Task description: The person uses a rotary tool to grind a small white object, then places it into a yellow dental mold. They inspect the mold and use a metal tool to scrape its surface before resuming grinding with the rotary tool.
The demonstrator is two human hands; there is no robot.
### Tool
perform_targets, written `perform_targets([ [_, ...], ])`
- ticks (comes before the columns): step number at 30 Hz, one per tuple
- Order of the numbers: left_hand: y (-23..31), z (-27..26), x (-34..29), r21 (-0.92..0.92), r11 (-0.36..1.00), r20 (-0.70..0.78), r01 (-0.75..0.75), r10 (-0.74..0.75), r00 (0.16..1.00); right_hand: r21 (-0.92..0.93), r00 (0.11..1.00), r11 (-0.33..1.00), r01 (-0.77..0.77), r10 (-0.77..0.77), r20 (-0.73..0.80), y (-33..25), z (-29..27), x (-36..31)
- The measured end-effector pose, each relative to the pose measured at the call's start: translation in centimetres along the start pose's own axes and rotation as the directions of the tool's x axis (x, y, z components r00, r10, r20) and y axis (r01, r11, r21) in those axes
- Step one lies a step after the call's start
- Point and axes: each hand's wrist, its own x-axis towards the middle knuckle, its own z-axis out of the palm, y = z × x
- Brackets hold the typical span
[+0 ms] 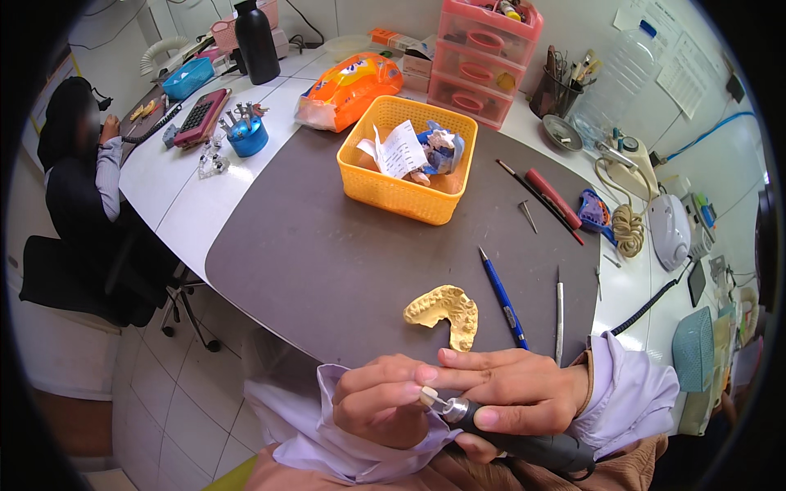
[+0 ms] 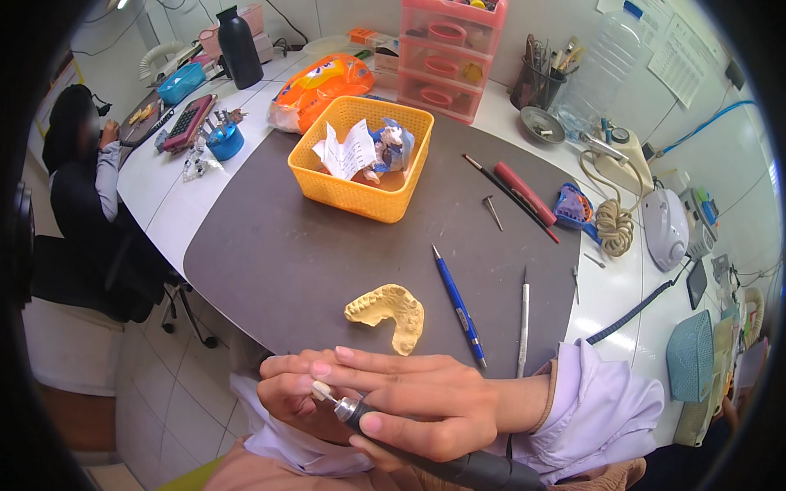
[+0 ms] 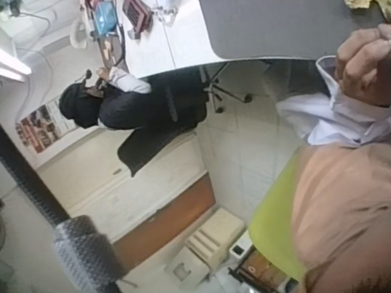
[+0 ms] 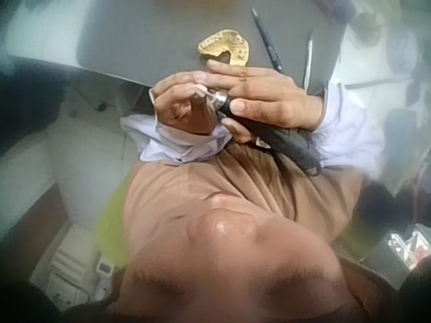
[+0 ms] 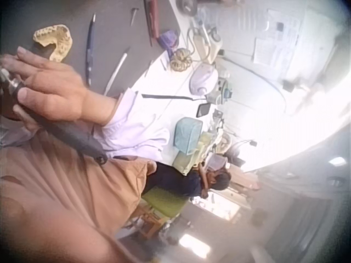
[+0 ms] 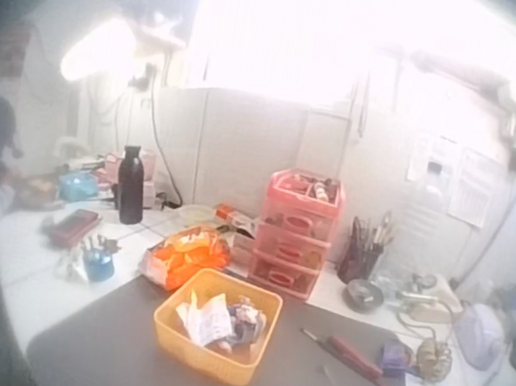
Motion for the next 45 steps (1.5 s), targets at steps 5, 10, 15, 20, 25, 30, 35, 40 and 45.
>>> perform_targets([
  [5,0.1,-0.5,0.3,-0.012,1.0,0.055,-0.012,0.012,0.998,-0.019,0.998,0.998,0.054,-0.054,-0.043,0.2,0.1,0.1],
  [10,0.0,-1.0,0.3,0.066,0.996,0.175,-0.052,0.04,0.984,-0.002,0.998,0.999,0.039,-0.039,-0.044,0.2,0.2,0.1],
  [15,0.0,-0.3,0.1,0.007,0.999,0.041,-0.047,0.047,0.998,0.006,0.998,0.999,0.052,-0.052,-0.031,0.2,0.1,0.1],
  [20,-0.1,0.1,0.1,-0.052,0.998,-0.014,-0.03,0.029,0.999,0.014,0.998,0.999,0.037,-0.037,-0.049,0.1,0.1,0.1],
  [25,0.0,0.4,0.2,-0.064,0.997,-0.055,-0.041,0.037,0.998,-0.002,0.999,1.0,0.031,-0.031,-0.015,-0.1,0.1,0.0],
  [30,-0.2,0.2,-0.1,-0.04,0.998,-0.06,-0.049,0.046,0.997,0.016,0.998,0.998,0.057,-0.057,-0.028,0.2,0.1,0.1],
  [35,-0.4,0.1,0.0,-0.03,0.996,-0.057,-0.082,0.08,0.995,0.006,0.996,0.998,0.059,-0.059,-0.06,0.3,0.2,0.0],
  [40,-0.1,0.3,0.1,-0.026,0.998,-0.049,-0.049,0.048,0.998,-0.018,0.996,0.997,0.081,-0.082,-0.037,0.4,0.1,0.0],
  [45,-0.2,0.4,-0.1,-0.125,0.991,-0.052,-0.041,0.035,0.998,0.1,0.999,0.995,-0.003,0.008,-0.051,-0.2,0.0,0.1],
])
